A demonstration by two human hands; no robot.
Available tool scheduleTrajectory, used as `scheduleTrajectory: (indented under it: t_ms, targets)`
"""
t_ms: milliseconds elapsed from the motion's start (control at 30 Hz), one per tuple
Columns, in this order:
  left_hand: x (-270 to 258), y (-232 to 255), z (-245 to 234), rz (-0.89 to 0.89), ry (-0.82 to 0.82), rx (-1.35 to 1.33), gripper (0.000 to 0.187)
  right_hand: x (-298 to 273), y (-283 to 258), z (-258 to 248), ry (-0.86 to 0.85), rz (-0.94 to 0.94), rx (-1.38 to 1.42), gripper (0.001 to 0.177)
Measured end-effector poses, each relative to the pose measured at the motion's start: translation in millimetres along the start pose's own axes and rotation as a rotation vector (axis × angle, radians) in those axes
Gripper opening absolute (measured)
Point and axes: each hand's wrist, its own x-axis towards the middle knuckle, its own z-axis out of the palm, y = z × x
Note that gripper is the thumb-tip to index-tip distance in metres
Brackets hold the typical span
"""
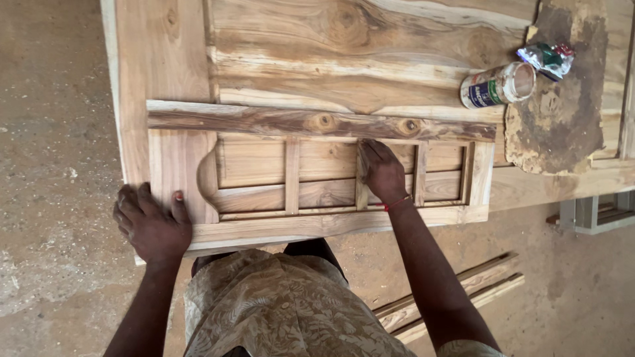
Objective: The person sands a wooden door frame using a sanding block. They systematically rub the surface of the frame, focusing on the edges and the recessed panels. The person adjusts their grip and position to reach different sections of the wood.
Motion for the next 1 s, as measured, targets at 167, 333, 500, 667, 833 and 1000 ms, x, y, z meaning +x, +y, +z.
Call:
scheduleTrajectory:
  t_ms: [167,333,500,667,833,1000]
  targets:
    - [-3,4,0,0.063,0.082,0.005,0.069,-5,17,-34,-0.130,0.013,0.192,0.051]
    - [-4,0,3,0.062,0.074,-0.011,0.067,-45,41,-62,0.044,0.276,0.435,0.048]
    - [-1,-7,9,0.108,0.070,0.049,0.067,-90,61,-53,0.164,0.398,0.555,0.036]
    - [-5,11,3,0.067,0.099,0.135,0.068,-121,101,-55,0.331,0.391,0.408,0.046]
    - [-30,75,30,0.383,0.096,0.093,0.059,-112,141,-54,0.276,0.218,0.177,0.043]
    - [-74,167,73,0.433,-0.189,0.048,0.057,-87,157,-25,0.164,0.057,-0.089,0.051]
